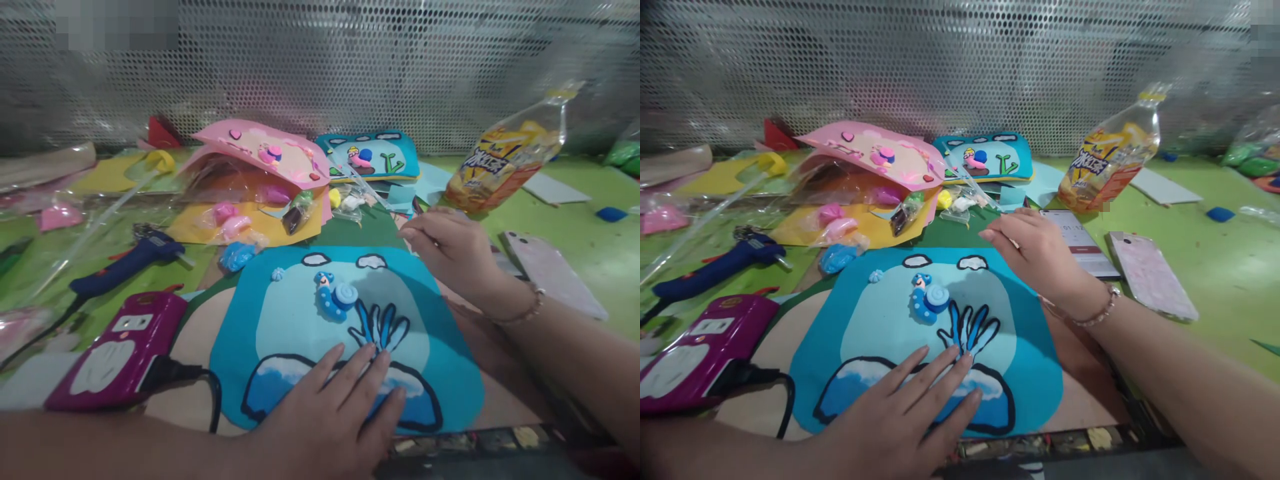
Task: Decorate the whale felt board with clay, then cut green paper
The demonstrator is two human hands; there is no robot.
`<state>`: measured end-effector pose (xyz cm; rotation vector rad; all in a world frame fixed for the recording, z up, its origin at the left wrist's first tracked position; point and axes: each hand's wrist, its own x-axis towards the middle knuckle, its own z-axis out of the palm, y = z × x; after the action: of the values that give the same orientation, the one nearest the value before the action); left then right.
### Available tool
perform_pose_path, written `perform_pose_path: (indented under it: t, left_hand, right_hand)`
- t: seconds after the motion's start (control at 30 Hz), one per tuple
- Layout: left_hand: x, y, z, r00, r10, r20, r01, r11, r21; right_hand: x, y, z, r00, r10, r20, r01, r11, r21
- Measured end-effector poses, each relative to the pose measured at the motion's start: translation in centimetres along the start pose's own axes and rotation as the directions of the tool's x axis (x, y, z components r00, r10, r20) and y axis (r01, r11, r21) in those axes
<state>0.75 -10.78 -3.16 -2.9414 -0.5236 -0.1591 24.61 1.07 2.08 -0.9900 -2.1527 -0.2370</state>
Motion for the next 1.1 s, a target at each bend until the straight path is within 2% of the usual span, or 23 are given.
perform_pose_path:
  t: [0.1,0.27,0.37,0.47,0.53,0.6,0.73,0.87,0.97,1.1]
  left_hand:
    - [0.0,-0.3,-0.3,0.999,-0.028,0.037,0.029,0.999,-0.018]
    - [-0.1,-0.4,0.0,0.994,-0.101,-0.042,0.102,0.995,0.017]
    - [-0.1,-0.3,0.2,0.994,-0.086,-0.067,0.087,0.996,0.013]
    - [0.0,-0.3,0.2,0.996,-0.081,-0.041,0.082,0.997,0.003]
    - [0.0,-0.3,0.3,0.996,-0.069,-0.053,0.069,0.998,0.0]
    - [0.0,-0.3,0.5,0.996,-0.068,-0.059,0.068,0.998,-0.002]
    - [-0.1,-0.2,0.7,0.993,-0.072,-0.094,0.075,0.997,0.026]
    - [0.0,-0.1,0.6,0.991,-0.062,-0.118,0.069,0.996,0.056]
    - [0.1,0.0,0.4,0.993,-0.049,-0.111,0.053,0.998,0.032]
    - [0.1,0.0,0.4,0.994,-0.044,-0.102,0.045,0.999,0.011]
  right_hand:
    - [-0.3,-0.4,-0.2,0.996,0.063,-0.064,-0.053,0.988,0.143]
    - [-1.0,-1.3,-0.3,0.975,0.217,-0.038,-0.179,0.882,0.437]
    - [-0.9,-1.5,0.1,0.964,0.246,0.103,-0.262,0.806,0.531]
    - [-0.5,-1.4,0.6,0.936,0.097,0.339,-0.266,0.825,0.498]
    - [-0.4,-1.4,0.7,0.907,-0.004,0.422,-0.218,0.851,0.478]
    - [-0.3,-1.3,0.8,0.899,-0.025,0.437,-0.202,0.861,0.466]
    - [-0.5,-1.2,0.8,0.894,0.055,0.445,-0.263,0.869,0.419]
    - [-0.7,-1.3,1.1,0.917,0.105,0.386,-0.286,0.847,0.448]
    - [-0.8,-1.5,1.4,0.928,0.16,0.337,-0.319,0.809,0.494]
    - [-0.7,-1.9,1.6,0.909,0.169,0.381,-0.381,0.709,0.594]
